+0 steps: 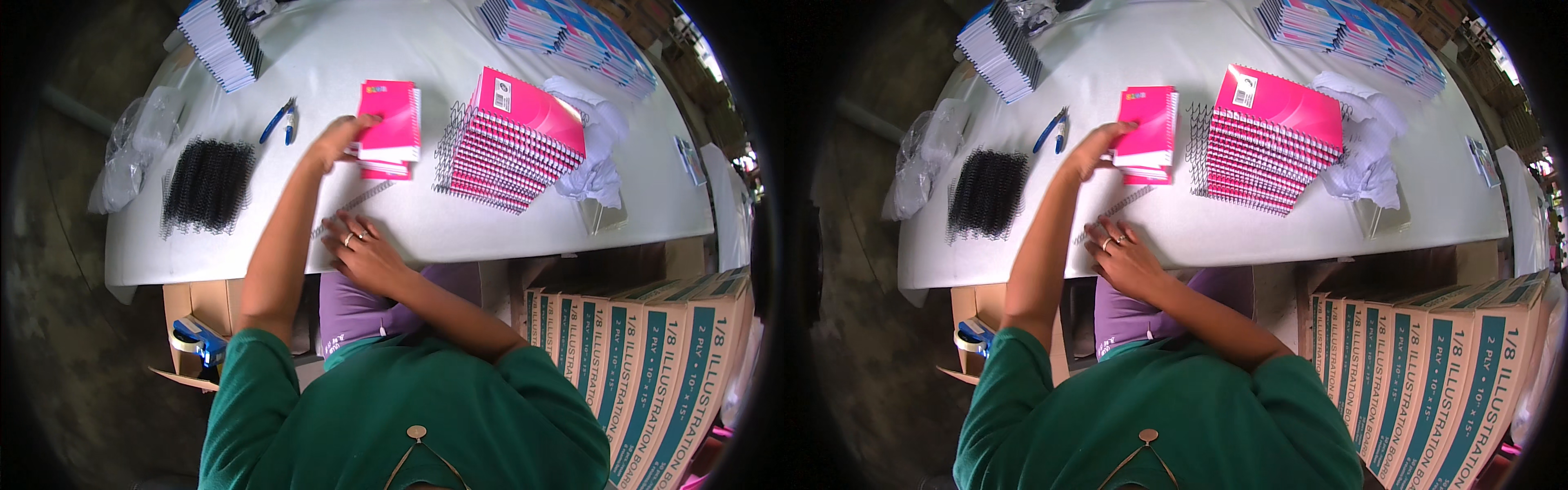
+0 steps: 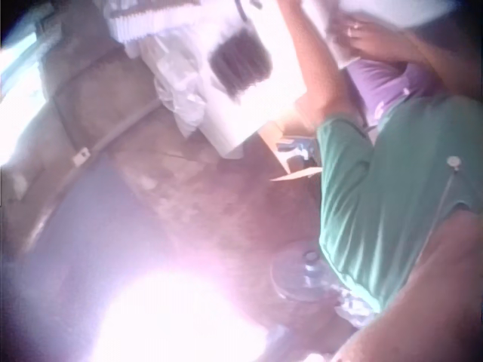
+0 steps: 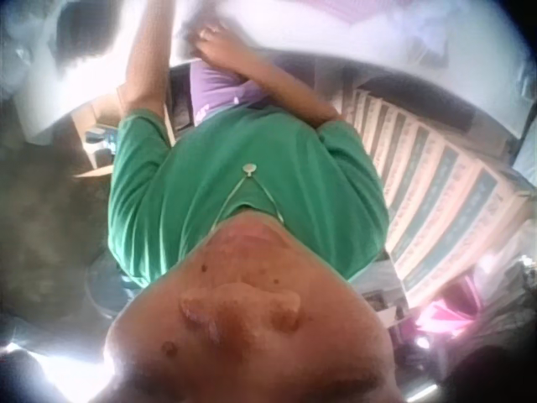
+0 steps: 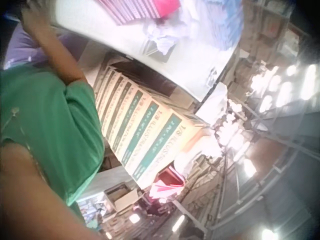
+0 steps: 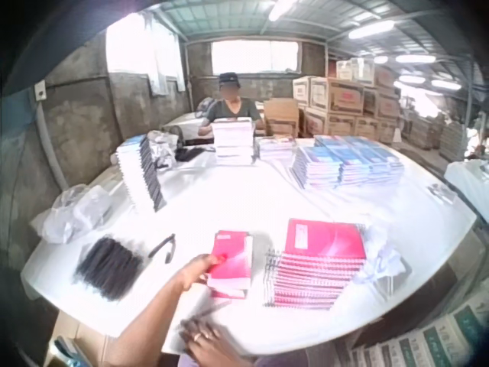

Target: The person threads plastic spiral bindings into the pre-punched holes of small pink notebooks by hand and places the finished notebooks onto a stack on a table.

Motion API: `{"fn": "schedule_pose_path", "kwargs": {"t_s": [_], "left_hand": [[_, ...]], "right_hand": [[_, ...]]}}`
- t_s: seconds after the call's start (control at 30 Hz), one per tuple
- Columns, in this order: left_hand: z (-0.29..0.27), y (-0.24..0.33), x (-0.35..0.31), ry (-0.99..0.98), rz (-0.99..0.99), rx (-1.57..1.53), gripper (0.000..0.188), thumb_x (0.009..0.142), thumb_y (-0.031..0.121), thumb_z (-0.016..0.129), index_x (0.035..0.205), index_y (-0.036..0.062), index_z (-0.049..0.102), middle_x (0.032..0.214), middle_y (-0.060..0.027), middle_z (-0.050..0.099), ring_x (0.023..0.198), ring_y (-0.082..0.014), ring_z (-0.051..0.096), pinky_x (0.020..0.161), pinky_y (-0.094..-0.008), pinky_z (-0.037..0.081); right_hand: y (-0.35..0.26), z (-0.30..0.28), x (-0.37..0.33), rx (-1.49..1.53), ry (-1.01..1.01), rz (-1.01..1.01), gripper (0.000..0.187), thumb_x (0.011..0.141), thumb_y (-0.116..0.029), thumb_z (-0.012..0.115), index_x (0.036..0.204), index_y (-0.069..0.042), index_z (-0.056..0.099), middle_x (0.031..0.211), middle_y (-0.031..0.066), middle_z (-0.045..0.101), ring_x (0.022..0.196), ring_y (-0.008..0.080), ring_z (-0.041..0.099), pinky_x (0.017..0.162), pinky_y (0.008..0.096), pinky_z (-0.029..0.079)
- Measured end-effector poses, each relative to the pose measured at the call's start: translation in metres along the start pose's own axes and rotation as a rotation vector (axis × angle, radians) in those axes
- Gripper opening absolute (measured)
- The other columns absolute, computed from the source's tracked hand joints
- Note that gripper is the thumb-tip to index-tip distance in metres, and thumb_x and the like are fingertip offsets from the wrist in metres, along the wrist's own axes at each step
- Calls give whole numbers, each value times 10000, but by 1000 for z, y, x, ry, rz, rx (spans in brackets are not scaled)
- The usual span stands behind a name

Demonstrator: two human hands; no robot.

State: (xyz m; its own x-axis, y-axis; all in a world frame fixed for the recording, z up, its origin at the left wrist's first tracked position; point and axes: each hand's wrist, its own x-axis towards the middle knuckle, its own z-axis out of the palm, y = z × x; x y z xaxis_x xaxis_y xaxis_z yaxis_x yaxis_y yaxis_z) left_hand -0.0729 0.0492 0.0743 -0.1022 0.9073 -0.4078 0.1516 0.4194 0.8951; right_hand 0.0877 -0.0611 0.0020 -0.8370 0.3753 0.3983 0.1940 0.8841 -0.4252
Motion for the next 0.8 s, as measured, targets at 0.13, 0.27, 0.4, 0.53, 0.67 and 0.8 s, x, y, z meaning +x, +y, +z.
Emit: {"fn": "schedule_pose_path", "kwargs": {"t_s": [0.13, 0.27, 0.4, 0.53, 0.67, 0.8], "left_hand": [[63, -13, -9, 269, -47, -194, 1071, 672, 492, 691, 1353, -125, 140, 1228, -320, 440, 1091, -344, 519, 880, -409, 448], [66, -14, -19, 433, 1, -173, 893, 742, 416, 645, 1331, -111, 230, 1243, -294, 440, 1118, -338, 498, 943, -377, 392], [56, -4, -45, 593, 717, 446, 707, 731, 249, 642, 1300, -50, 346, 1258, -253, 446, 1171, -353, 444, 994, -379, 343], [58, -3, -63, 218, 836, 920, 725, 681, 174, 652, 1330, 44, 357, 1325, -224, 397, 1260, -354, 346, 1045, -407, 294], [55, -3, -57, 244, 819, 946, 724, 717, 296, 686, 1326, 53, 380, 1337, -212, 392, 1279, -347, 327, 1053, -427, 270], [24, 13, -24, 225, 764, 453, 710, 784, 441, 636, 1330, 62, 388, 1367, -185, 372, 1287, -309, 323, 1060, -414, 241]], "right_hand": [[4, 2, -8, 58, -110, -93, 320, 801, -169, 529, 1072, -13, 596, 1188, 136, 539, 1190, 287, 432, 1030, 423, 286], [3, -6, -6, 4, -208, -51, 330, 800, -174, 531, 1076, -2, 585, 1135, 148, 562, 1146, 317, 454, 1000, 432, 307], [-2, -6, 5, -2, 240, 139, 343, 793, -190, 550, 1081, -3, 566, 1057, 167, 590, 1114, 371, 454, 970, 459, 316], [16, 14, 27, 212, 25, 181, 466, 836, -229, 549, 1225, 6, 444, 1199, 211, 497, 1116, 357, 461, 965, 440, 338], [24, 8, 32, 485, -26, 157, 487, 826, -166, 582, 1243, 21, 416, 1255, 212, 465, 1146, 349, 459, 973, 416, 354], [2, -21, -10, 1191, 465, 645, 528, 841, -153, 589, 1290, -2, 357, 1227, 137, 471, 1108, 292, 487, 954, 402, 394]]}}
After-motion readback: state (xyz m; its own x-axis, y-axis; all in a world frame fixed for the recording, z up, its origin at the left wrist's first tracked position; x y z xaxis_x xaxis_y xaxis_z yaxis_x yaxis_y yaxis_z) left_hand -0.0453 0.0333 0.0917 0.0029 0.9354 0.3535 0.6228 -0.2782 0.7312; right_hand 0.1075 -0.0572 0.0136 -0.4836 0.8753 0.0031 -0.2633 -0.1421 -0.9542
